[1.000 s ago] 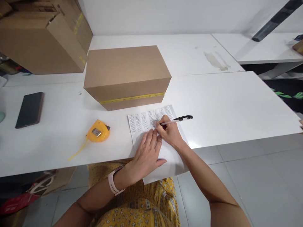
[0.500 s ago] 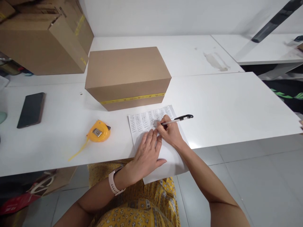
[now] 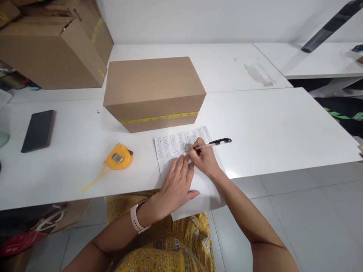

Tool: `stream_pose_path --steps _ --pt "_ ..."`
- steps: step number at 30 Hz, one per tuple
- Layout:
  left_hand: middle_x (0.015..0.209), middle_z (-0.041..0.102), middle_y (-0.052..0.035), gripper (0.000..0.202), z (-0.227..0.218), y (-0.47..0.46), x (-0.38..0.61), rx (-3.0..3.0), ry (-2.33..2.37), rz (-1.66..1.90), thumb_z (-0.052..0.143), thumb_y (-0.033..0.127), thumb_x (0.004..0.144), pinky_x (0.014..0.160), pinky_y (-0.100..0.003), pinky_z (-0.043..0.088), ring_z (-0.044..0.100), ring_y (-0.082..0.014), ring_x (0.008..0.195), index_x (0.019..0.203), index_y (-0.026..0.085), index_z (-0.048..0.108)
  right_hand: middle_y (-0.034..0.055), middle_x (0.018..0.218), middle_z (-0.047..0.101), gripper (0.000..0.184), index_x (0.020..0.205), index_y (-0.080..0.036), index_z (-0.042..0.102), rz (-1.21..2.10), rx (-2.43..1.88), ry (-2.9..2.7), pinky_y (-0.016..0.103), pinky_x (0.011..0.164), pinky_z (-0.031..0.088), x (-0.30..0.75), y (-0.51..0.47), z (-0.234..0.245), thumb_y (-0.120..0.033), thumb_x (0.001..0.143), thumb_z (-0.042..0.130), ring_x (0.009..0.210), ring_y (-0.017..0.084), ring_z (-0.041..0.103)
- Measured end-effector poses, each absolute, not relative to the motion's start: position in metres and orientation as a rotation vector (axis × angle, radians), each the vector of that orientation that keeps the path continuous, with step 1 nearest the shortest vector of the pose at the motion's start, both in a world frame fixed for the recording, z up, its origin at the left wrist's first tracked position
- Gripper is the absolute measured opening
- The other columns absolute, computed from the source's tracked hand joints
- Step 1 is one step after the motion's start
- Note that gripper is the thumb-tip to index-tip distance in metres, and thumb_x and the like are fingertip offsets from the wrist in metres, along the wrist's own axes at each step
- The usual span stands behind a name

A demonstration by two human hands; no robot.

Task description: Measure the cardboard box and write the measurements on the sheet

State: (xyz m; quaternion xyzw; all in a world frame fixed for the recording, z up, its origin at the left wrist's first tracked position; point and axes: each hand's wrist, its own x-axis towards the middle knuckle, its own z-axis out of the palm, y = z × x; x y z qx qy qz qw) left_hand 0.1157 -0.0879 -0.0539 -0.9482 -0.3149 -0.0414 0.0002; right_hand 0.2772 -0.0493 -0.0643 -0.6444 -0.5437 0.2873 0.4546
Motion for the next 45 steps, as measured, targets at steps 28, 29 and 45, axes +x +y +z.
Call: stream_pose_path --steps 28,29,45 --pt "0.132 0.063 -0.0221 0.057 -0.056 -0.031 -0.047 -2.379 -1.932 -0.833 0.066 0.041 0.091 0.102 -0.058 0.047 0.057 -0.0404 0.12 0.139 0.014 0.055 0.0178 0.111 0.063 0.055 0.139 -0.02 0.061 -0.182 -2.381 -1.727 0.043 0.078 0.049 0.425 -0.061 -0.067 -0.009 0.092 0.035 0.109 0.035 0.057" --pt "0.126 0.066 -0.0205 0.056 -0.055 -0.031 -0.046 -2.38 -1.967 -0.876 0.067 0.041 0.089 0.101 -0.056 0.047 0.059 -0.0392 0.117 0.138 0.015 0.056 0.0186 0.112 0.064 0.056 0.14 -0.02 0.06 -0.197 -2.383 -1.685 0.044 0.079 0.049 0.418 -0.062 -0.061 -0.008 0.092 0.034 0.111 0.036 0.057" --pt "0.115 0.067 -0.0067 0.052 0.013 -0.095 -0.002 -3.761 -2.068 -1.352 0.075 0.041 0.08 0.08 -0.035 0.052 0.064 -0.0244 0.096 0.126 0.028 0.054 0.0036 0.079 0.064 0.048 0.08 -0.021 0.062 1.615 -1.205 -1.49 0.034 0.073 0.051 0.245 -0.123 0.006 -0.062 0.1 0.046 0.075 0.017 0.06"
